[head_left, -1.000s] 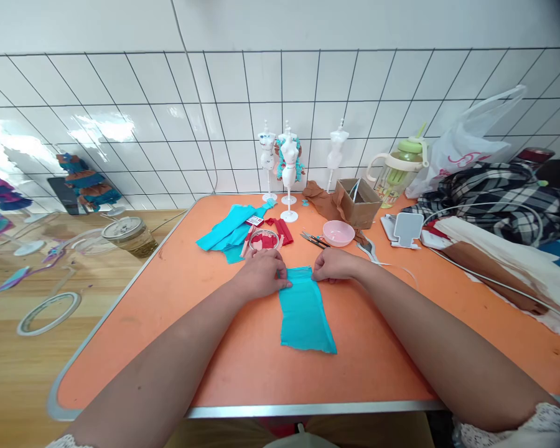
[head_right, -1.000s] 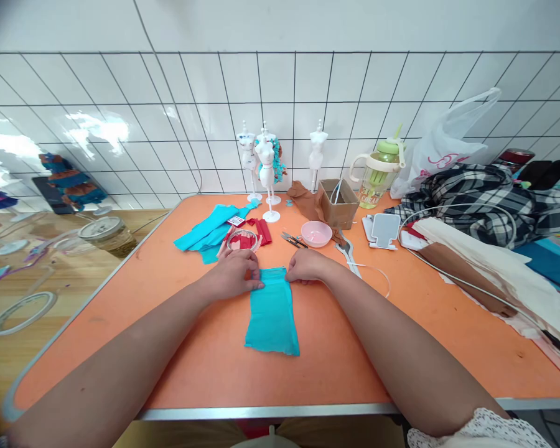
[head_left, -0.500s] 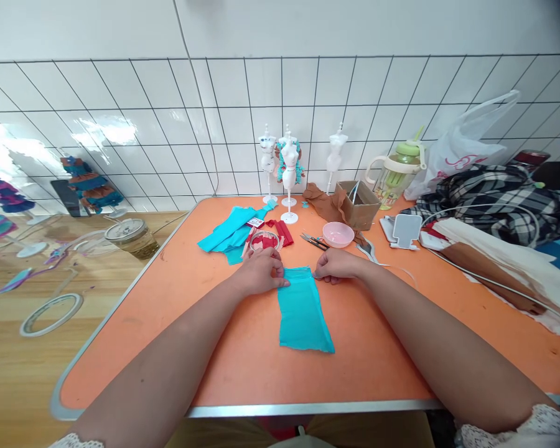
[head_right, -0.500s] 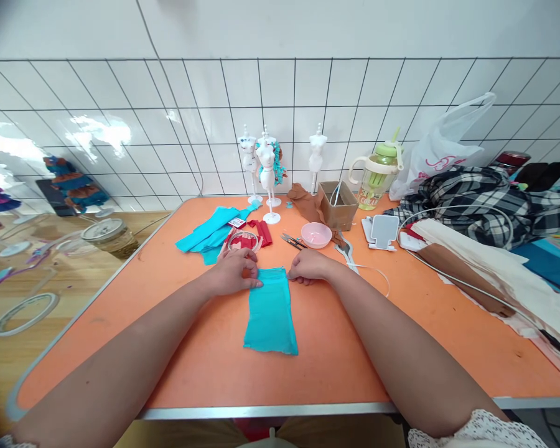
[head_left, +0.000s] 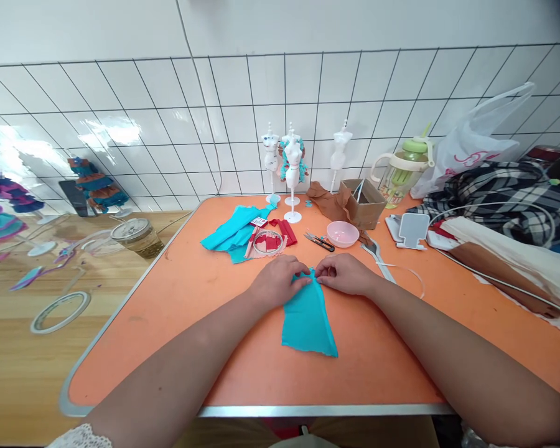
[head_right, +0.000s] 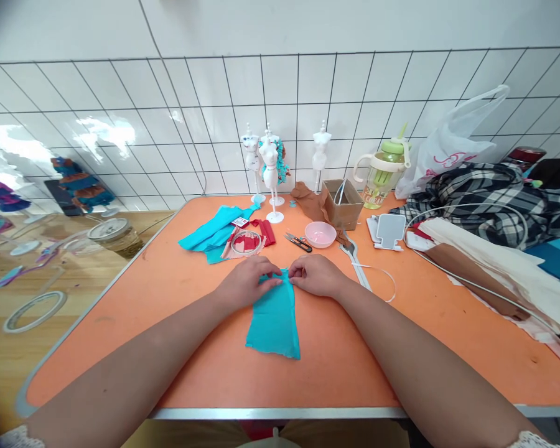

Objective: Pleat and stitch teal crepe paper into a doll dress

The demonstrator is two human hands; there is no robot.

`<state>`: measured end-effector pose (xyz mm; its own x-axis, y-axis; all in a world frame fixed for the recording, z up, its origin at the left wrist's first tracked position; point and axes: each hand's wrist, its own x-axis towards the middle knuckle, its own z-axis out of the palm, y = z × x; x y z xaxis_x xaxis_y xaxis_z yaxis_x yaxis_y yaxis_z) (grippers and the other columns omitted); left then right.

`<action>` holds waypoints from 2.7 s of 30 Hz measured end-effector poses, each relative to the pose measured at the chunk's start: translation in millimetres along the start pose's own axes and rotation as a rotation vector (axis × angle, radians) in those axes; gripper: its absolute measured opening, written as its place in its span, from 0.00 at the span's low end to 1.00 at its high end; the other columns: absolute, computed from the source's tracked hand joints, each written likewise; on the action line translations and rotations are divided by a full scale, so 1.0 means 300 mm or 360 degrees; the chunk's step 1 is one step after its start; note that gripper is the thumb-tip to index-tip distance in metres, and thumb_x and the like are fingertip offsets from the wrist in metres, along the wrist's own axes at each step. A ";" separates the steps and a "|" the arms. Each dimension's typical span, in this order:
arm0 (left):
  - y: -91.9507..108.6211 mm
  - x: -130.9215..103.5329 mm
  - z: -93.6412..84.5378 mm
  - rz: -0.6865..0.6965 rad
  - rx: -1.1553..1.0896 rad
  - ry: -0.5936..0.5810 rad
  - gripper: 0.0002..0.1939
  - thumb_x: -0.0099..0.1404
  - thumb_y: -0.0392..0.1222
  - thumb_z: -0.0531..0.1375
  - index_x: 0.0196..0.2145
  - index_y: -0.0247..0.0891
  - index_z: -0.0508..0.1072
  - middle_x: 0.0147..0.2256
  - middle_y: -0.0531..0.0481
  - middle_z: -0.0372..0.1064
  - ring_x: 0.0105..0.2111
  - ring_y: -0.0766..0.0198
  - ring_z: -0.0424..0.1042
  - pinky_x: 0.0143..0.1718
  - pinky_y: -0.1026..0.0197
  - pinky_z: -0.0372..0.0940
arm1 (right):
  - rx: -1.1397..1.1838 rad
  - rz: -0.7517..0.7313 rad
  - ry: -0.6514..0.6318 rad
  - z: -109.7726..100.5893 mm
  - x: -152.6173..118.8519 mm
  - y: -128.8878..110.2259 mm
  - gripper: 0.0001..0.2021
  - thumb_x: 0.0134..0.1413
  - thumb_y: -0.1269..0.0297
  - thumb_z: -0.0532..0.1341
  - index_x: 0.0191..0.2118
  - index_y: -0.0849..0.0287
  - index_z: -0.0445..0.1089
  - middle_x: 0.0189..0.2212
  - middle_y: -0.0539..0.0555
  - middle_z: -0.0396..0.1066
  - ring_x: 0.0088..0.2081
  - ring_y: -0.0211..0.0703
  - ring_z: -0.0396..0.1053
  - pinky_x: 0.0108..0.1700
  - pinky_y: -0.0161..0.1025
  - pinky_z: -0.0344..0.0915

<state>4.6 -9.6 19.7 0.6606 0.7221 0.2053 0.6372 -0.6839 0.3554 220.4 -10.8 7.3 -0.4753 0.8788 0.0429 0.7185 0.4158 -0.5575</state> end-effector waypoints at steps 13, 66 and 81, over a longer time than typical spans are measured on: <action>-0.002 0.012 0.054 -0.0060 0.0010 -0.0074 0.09 0.60 0.45 0.59 0.38 0.43 0.76 0.34 0.49 0.70 0.36 0.60 0.69 0.36 0.60 0.61 | -0.0217 0.0024 -0.0027 0.004 -0.004 -0.009 0.04 0.49 0.64 0.61 0.30 0.56 0.71 0.27 0.48 0.71 0.28 0.36 0.65 0.27 0.32 0.53; -0.028 0.008 0.082 -0.0625 0.0067 0.0068 0.20 0.53 0.57 0.63 0.43 0.50 0.68 0.49 0.52 0.61 0.53 0.50 0.57 0.55 0.44 0.49 | 0.0336 0.0036 0.0186 -0.002 0.019 0.026 0.09 0.51 0.64 0.57 0.36 0.58 0.72 0.27 0.49 0.68 0.27 0.35 0.61 0.30 0.32 0.56; -0.032 -0.005 -0.013 -0.0106 0.0084 -0.0006 0.14 0.59 0.47 0.60 0.43 0.45 0.72 0.45 0.48 0.67 0.49 0.54 0.63 0.54 0.50 0.52 | -0.0283 -0.0028 0.0075 0.005 -0.003 -0.012 0.06 0.51 0.63 0.60 0.33 0.56 0.72 0.29 0.49 0.70 0.31 0.36 0.64 0.30 0.33 0.51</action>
<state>-4.0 -3.7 19.5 0.6177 0.7657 0.1792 0.6995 -0.6391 0.3198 217.4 -13.4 8.2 -0.4671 0.8794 0.0924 0.7907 0.4622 -0.4015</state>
